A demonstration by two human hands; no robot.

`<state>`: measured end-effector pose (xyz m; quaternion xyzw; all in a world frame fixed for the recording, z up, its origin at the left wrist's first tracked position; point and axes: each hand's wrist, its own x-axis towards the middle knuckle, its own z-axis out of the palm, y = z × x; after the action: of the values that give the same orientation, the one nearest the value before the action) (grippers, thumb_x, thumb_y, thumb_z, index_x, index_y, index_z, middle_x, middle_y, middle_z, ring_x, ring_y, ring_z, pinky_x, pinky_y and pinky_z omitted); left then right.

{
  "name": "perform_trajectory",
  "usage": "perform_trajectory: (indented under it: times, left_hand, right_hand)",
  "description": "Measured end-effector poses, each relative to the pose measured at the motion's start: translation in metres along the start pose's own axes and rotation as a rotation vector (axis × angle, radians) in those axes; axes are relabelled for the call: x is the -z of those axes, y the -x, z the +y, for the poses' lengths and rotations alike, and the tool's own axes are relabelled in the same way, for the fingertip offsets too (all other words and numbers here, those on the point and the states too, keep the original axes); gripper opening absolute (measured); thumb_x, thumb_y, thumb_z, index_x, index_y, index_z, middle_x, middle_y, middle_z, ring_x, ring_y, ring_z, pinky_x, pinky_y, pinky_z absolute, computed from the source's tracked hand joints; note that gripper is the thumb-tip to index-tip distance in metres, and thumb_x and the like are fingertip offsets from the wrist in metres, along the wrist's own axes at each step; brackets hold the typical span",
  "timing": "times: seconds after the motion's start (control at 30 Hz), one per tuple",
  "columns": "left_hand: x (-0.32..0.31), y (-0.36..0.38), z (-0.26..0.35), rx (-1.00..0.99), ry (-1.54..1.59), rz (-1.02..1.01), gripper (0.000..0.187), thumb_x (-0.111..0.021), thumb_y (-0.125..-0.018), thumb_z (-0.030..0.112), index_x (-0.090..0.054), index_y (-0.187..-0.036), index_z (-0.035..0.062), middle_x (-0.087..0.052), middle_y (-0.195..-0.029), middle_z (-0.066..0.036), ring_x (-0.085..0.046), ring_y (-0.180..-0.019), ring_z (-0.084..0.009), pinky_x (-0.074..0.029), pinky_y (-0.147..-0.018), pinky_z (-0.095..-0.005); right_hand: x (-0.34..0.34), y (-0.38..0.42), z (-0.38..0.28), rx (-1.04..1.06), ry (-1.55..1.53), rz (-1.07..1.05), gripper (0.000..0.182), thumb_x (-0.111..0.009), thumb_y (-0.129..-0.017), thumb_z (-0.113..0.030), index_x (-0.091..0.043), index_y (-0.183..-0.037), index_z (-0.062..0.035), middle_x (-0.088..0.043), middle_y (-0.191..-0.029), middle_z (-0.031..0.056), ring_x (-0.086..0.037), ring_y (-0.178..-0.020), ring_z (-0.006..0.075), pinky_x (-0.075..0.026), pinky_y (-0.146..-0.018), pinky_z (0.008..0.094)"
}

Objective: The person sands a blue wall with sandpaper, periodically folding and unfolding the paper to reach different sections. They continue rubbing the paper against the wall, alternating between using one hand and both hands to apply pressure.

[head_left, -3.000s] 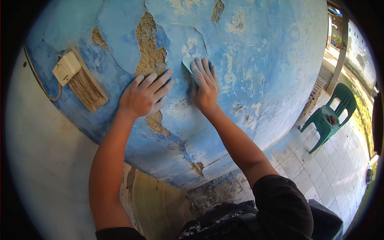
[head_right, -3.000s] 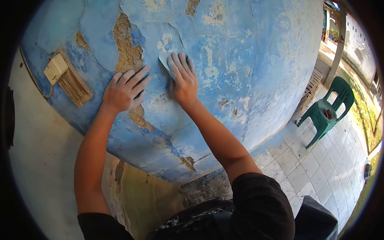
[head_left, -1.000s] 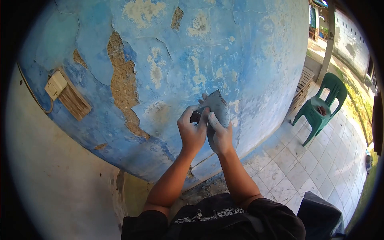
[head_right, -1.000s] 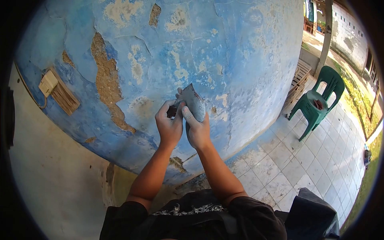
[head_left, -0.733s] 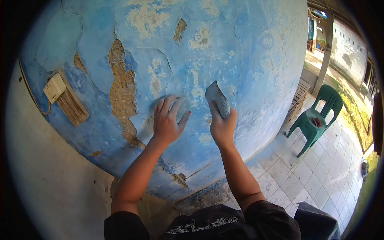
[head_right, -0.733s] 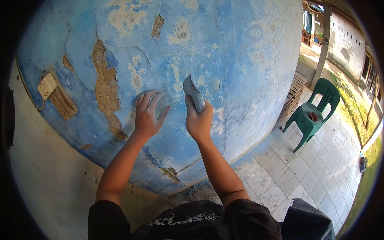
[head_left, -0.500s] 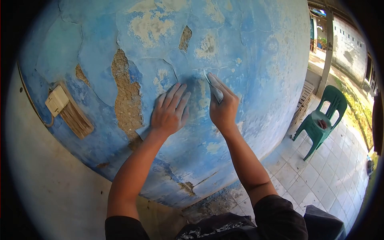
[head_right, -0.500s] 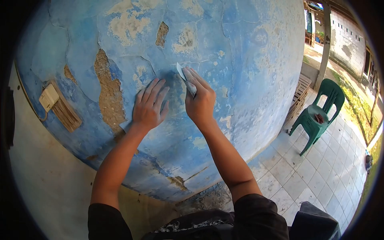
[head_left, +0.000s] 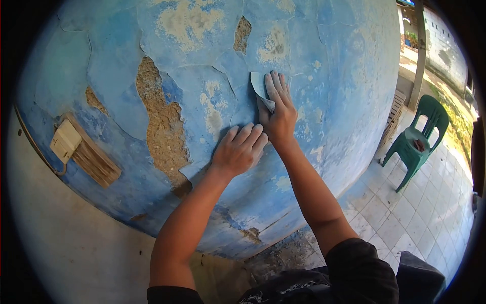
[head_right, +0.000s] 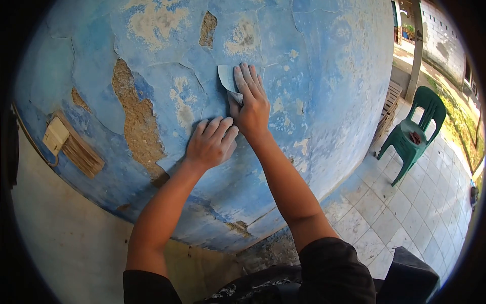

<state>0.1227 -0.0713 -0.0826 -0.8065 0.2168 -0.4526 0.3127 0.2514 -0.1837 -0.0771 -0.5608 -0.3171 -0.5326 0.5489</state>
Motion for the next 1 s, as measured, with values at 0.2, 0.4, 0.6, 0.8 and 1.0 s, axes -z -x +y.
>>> perform_trajectory:
  times: [0.2, 0.4, 0.6, 0.8, 1.0]
  left_hand:
    - [0.045, 0.020, -0.040, -0.039, 0.032, -0.163, 0.035, -0.071, -0.089, 0.020, -0.069, -0.123, 0.0099, -0.062, -0.144, -0.010, -0.051, -0.147, -0.0271, -0.043, -0.110, -0.0417]
    - [0.043, 0.024, -0.040, -0.202, -0.046, -0.263, 0.039, -0.074, -0.089, 0.026, -0.068, -0.125, 0.0137, -0.061, -0.145, -0.008, -0.048, -0.150, -0.0242, -0.041, -0.115, -0.0397]
    - [0.046, 0.042, -0.044, -0.182, -0.112, -0.132, 0.035, -0.074, -0.090, 0.029, -0.068, -0.121, 0.0145, -0.064, -0.136, -0.004, -0.059, -0.129, -0.0231, -0.046, -0.102, -0.0392]
    - [0.044, 0.035, -0.042, -0.126, -0.036, -0.088, 0.030, -0.073, -0.092, 0.029, -0.070, -0.117, 0.0119, -0.067, -0.124, -0.005, -0.062, -0.113, -0.0235, -0.048, -0.094, -0.0388]
    - [0.050, 0.035, -0.043, -0.111, 0.055, -0.078, 0.037, -0.076, -0.090, 0.035, -0.070, -0.117, 0.0107, -0.067, -0.117, -0.005, -0.062, -0.108, -0.0243, -0.048, -0.093, -0.0410]
  right_hand:
    - [-0.011, 0.014, -0.020, -0.122, -0.077, 0.085, 0.056, -0.072, -0.093, -0.004, -0.064, -0.148, -0.0063, -0.060, -0.154, 0.0201, -0.050, -0.148, 0.0420, -0.037, -0.124, 0.0546]
    - [0.007, 0.014, 0.007, 0.078, -0.099, -0.074, 0.049, -0.067, -0.097, -0.002, -0.064, -0.146, -0.0043, -0.060, -0.154, 0.0207, -0.047, -0.151, 0.0441, -0.037, -0.123, 0.0550]
    - [-0.012, 0.031, -0.023, 0.007, 0.007, 0.046, 0.048, -0.061, -0.099, 0.003, -0.064, -0.146, -0.0041, -0.058, -0.157, 0.0189, -0.050, -0.149, 0.0410, -0.043, -0.120, 0.0555]
    - [0.003, 0.004, 0.011, 0.016, 0.008, 0.060, 0.048, -0.059, -0.098, 0.008, -0.065, -0.144, -0.0029, -0.061, -0.152, 0.0204, -0.052, -0.146, 0.0425, -0.041, -0.122, 0.0530]
    - [0.015, 0.042, -0.016, 0.079, -0.098, -0.226, 0.061, -0.061, -0.090, 0.010, -0.063, -0.149, -0.0065, -0.058, -0.156, 0.0187, -0.048, -0.151, 0.0386, -0.038, -0.125, 0.0549]
